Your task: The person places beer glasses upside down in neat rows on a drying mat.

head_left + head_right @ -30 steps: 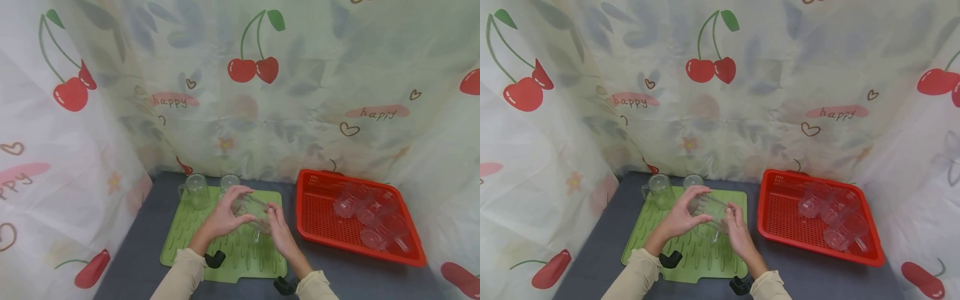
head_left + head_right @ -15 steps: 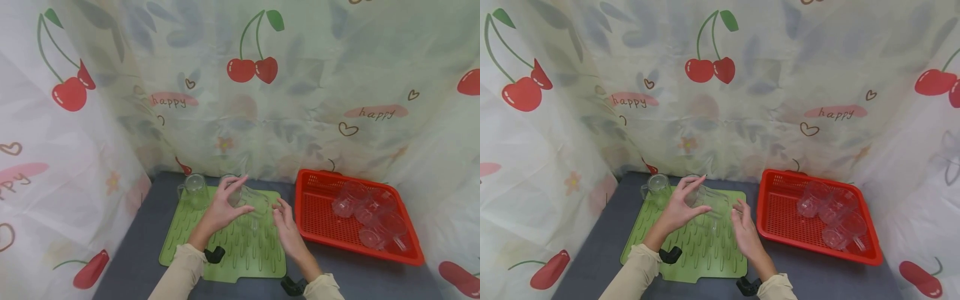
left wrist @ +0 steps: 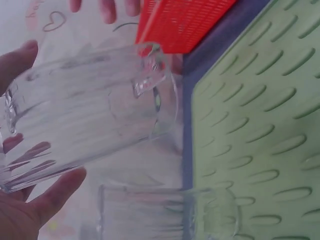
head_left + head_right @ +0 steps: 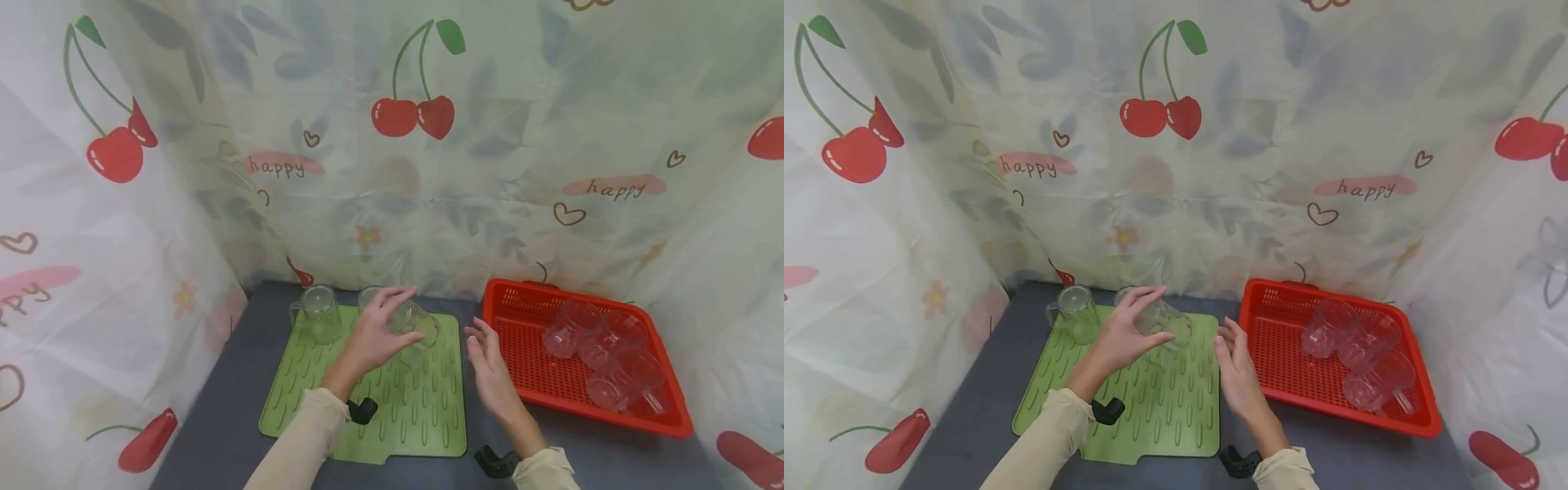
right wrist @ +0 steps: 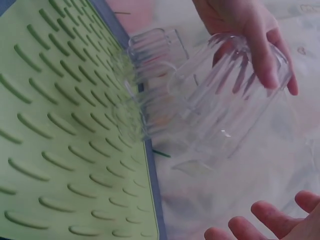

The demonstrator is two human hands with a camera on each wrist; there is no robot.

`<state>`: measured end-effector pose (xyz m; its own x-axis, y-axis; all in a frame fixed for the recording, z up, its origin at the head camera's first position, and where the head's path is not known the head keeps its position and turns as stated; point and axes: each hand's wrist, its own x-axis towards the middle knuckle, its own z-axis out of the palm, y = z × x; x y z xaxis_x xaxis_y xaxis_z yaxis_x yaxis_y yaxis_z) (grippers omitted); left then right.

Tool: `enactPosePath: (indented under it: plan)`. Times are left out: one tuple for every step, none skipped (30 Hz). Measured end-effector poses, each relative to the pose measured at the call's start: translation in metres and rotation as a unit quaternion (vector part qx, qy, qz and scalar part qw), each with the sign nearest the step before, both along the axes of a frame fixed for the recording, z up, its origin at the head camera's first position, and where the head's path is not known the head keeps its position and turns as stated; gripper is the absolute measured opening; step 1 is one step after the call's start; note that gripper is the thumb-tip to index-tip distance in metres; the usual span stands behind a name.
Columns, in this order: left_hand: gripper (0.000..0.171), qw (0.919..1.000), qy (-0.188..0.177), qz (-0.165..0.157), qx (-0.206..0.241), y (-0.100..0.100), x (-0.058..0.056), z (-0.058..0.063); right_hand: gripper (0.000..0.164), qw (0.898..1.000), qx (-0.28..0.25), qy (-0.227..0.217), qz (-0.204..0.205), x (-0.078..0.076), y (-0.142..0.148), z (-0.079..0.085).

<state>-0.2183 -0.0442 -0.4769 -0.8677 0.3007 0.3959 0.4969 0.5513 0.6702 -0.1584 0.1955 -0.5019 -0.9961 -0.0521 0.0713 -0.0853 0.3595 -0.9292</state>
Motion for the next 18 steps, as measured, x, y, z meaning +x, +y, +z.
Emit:
enactPosePath:
  plan:
    - [0.085,1.0000,0.006,-0.001,-0.004,0.002,-0.002,-0.002,0.057,1.000,0.001,-0.001,-0.003,0.000,0.001,0.000]
    - [0.086,0.9999,0.012,0.000,-0.009,0.004,-0.003,-0.004,0.056,1.000,0.001,-0.001,-0.006,0.000,0.003,0.001]
    - [0.087,0.9997,0.020,0.000,-0.013,0.006,-0.005,-0.006,0.056,1.000,0.001,-0.002,-0.009,-0.001,0.004,0.002]
    - [0.087,0.9994,0.029,-0.001,-0.016,0.008,-0.007,-0.009,0.055,1.000,0.000,-0.002,-0.011,-0.001,0.005,0.002]
    - [0.087,0.9991,0.038,-0.001,-0.017,0.010,-0.008,-0.011,0.055,1.000,-0.002,-0.002,-0.013,-0.001,0.006,0.003]
    - [0.087,0.9986,0.048,-0.002,-0.022,0.012,-0.010,-0.013,0.055,1.000,-0.003,-0.002,-0.014,-0.001,0.008,0.003]
    - [0.087,0.9981,0.057,-0.002,-0.025,0.015,-0.011,-0.014,0.055,1.000,-0.004,-0.002,-0.015,-0.001,0.009,0.004]
    - [0.087,0.9975,0.064,-0.001,-0.030,0.017,-0.013,-0.015,0.055,1.000,-0.005,-0.002,-0.014,-0.001,0.010,0.004]
    - [0.086,0.9970,0.070,-0.002,-0.033,0.019,-0.014,-0.016,0.055,1.000,-0.007,-0.002,-0.014,-0.001,0.011,0.004]
    - [0.086,0.9963,0.077,-0.002,-0.038,0.020,-0.015,-0.016,0.055,1.000,-0.008,-0.002,-0.014,-0.001,0.012,0.005]
    - [0.085,0.9957,0.082,-0.002,-0.042,0.022,-0.017,-0.017,0.056,1.000,-0.008,-0.001,-0.014,-0.001,0.013,0.005]
    - [0.085,0.9950,0.087,-0.003,-0.048,0.024,-0.018,-0.017,0.056,1.000,-0.009,-0.003,-0.014,0.000,0.014,0.006]
    - [0.084,0.9946,0.091,-0.003,-0.051,0.026,-0.019,-0.016,0.056,1.000,-0.009,-0.003,-0.015,0.000,0.015,0.007]
    - [0.083,0.9942,0.094,-0.003,-0.052,0.027,-0.020,-0.016,0.057,1.000,-0.008,-0.002,-0.014,0.000,0.016,0.007]
    - [0.083,0.9939,0.097,-0.005,-0.052,0.029,-0.021,-0.016,0.057,1.000,-0.007,-0.002,-0.015,0.000,0.018,0.008]
    - [0.083,0.9937,0.099,-0.006,-0.053,0.031,-0.022,-0.016,0.057,1.000,-0.004,-0.001,-0.015,0.000,0.019,0.008]
    - [0.082,0.9936,0.099,-0.009,-0.053,0.032,-0.023,-0.015,0.057,1.000,-0.002,-0.001,-0.014,0.000,0.021,0.009]
    - [0.082,0.9937,0.098,-0.011,-0.052,0.034,-0.024,-0.015,0.057,1.000,-0.001,0.000,-0.013,0.000,0.022,0.010]
